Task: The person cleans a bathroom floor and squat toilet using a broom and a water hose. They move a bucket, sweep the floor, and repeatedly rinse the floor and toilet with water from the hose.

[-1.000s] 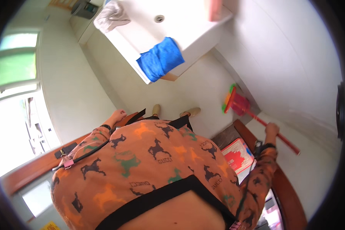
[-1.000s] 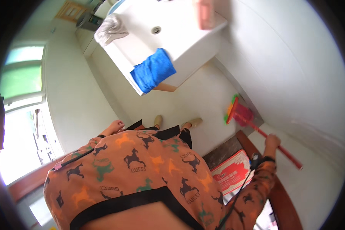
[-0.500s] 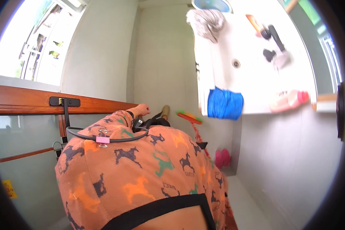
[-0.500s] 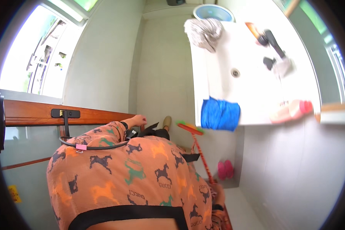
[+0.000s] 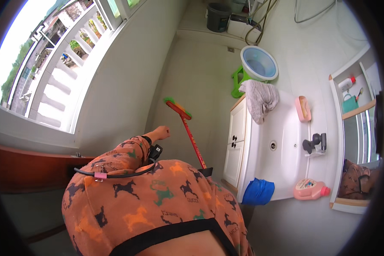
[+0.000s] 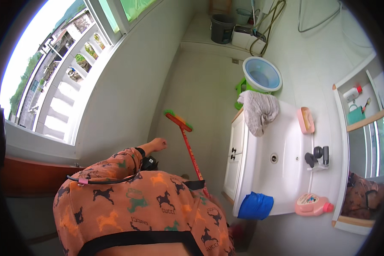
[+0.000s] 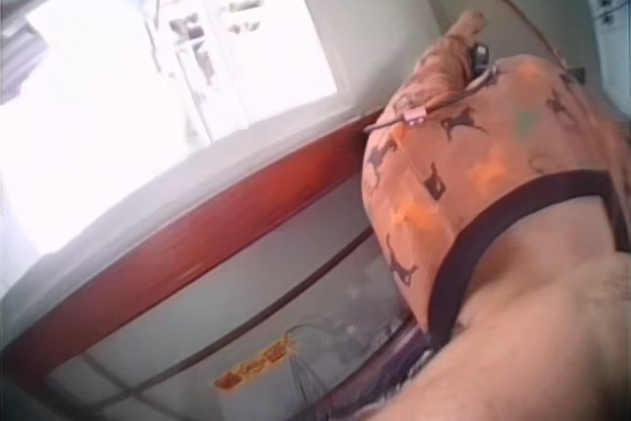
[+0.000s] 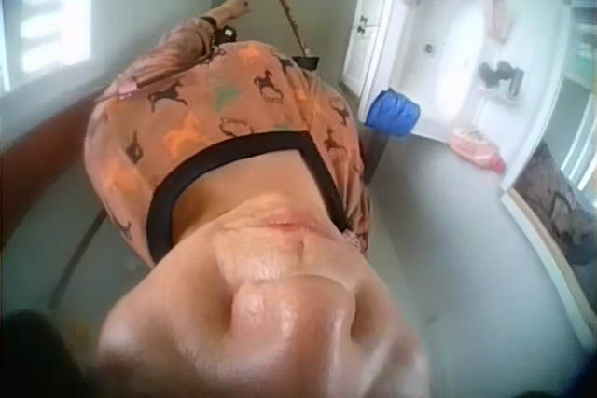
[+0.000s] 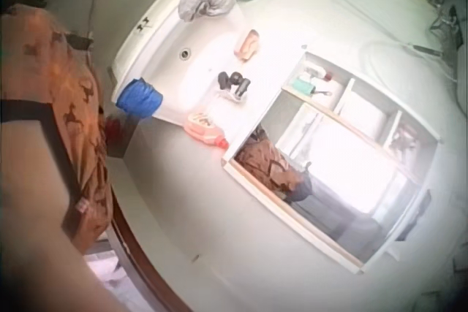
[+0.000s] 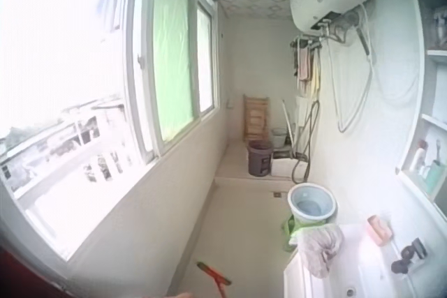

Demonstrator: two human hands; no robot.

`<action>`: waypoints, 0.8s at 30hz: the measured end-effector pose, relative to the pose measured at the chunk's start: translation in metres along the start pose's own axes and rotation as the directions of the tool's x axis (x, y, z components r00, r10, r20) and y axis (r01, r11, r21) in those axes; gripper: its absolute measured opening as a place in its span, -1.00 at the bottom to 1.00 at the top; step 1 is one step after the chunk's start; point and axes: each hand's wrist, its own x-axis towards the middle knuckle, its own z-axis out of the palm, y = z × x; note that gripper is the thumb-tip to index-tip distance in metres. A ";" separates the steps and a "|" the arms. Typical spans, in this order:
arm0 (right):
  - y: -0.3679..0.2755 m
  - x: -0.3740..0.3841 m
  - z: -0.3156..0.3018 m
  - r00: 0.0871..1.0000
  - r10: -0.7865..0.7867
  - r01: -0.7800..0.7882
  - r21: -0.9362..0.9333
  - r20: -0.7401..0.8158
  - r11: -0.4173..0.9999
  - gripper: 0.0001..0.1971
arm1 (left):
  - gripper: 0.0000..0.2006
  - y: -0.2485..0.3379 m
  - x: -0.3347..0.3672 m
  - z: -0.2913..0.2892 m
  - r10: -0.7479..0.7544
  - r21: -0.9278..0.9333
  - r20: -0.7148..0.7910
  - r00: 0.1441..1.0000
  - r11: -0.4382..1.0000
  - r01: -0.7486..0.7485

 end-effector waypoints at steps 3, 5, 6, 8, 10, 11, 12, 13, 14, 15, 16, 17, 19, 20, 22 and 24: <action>-0.043 0.036 -0.004 0.996 -0.085 0.085 0.023 0.016 0.996 -0.73 | -0.78 -0.017 0.011 -0.018 -0.103 -0.123 -0.051 0.993 0.988 0.097; -0.080 0.059 -0.015 0.999 -0.034 0.032 0.096 0.026 0.995 -0.77 | -0.79 -0.033 0.017 -0.023 -0.186 -0.257 -0.053 0.981 0.952 0.166; -0.099 0.071 -0.021 0.999 0.015 -0.019 0.154 0.031 0.988 -0.80 | -0.79 -0.042 0.022 -0.024 -0.192 -0.332 -0.074 0.979 0.930 0.157; -0.136 0.090 -0.030 0.996 0.042 -0.063 0.280 0.080 0.958 -0.80 | -0.78 -0.063 0.026 -0.026 -0.231 -0.397 -0.061 0.971 0.898 0.189; -0.170 0.112 -0.044 0.993 0.113 -0.115 0.281 0.022 0.953 -0.80 | -0.78 -0.082 0.035 -0.030 -0.259 -0.419 -0.057 0.964 0.883 0.213; -0.185 0.124 -0.052 0.993 0.117 -0.120 0.315 0.027 0.942 -0.80 | -0.78 -0.091 0.042 -0.033 -0.275 -0.405 -0.058 0.960 0.885 0.229; -0.198 0.138 -0.060 0.987 0.160 -0.151 0.273 -0.010 0.950 -0.79 | -0.78 -0.098 0.048 -0.036 -0.262 -0.391 -0.060 0.963 0.894 0.219; -0.210 0.151 -0.068 0.993 0.115 -0.115 0.261 0.015 0.958 -0.79 | -0.79 -0.106 0.053 -0.041 -0.318 -0.483 -0.093 0.943 0.843 0.237; -0.223 0.167 -0.076 0.995 0.097 -0.101 0.246 0.025 0.964 -0.78 | -0.79 -0.114 0.056 -0.048 -0.351 -0.567 -0.127 0.928 0.793 0.222; -0.235 0.182 -0.086 0.996 0.086 -0.089 0.232 0.019 0.969 -0.78 | -0.79 -0.119 0.060 -0.055 -0.391 -0.621 -0.155 0.907 0.752 0.218; -0.249 0.197 -0.095 0.995 0.092 -0.098 0.223 0.036 0.970 -0.76 | -0.79 -0.121 0.064 -0.062 -0.462 -0.694 -0.112 0.880 0.670 0.264; -0.262 0.209 -0.104 0.995 0.092 -0.097 0.151 0.041 0.984 -0.77 | -0.80 -0.126 0.062 -0.072 -0.535 -0.726 -0.058 0.843 0.602 0.333; -0.291 0.231 -0.127 0.995 0.093 -0.093 -0.008 0.026 0.996 -0.78 | -0.80 -0.129 0.066 -0.094 -0.607 -0.769 0.027 0.794 0.495 0.404; -0.306 0.241 -0.138 0.993 0.114 -0.114 0.028 -0.007 0.993 -0.79 | -0.81 -0.131 0.069 -0.106 -0.612 -0.786 0.055 0.789 0.461 0.412; -0.334 0.259 -0.159 0.990 0.142 -0.142 -0.035 -0.004 0.989 -0.79 | -0.80 -0.132 0.081 -0.125 -0.631 -0.770 0.027 0.775 0.481 0.419; -0.357 0.276 -0.176 0.984 0.178 -0.177 -0.039 0.028 0.984 -0.79 | -0.79 -0.141 0.098 -0.137 -0.634 -0.706 -0.069 0.770 0.576 0.411</action>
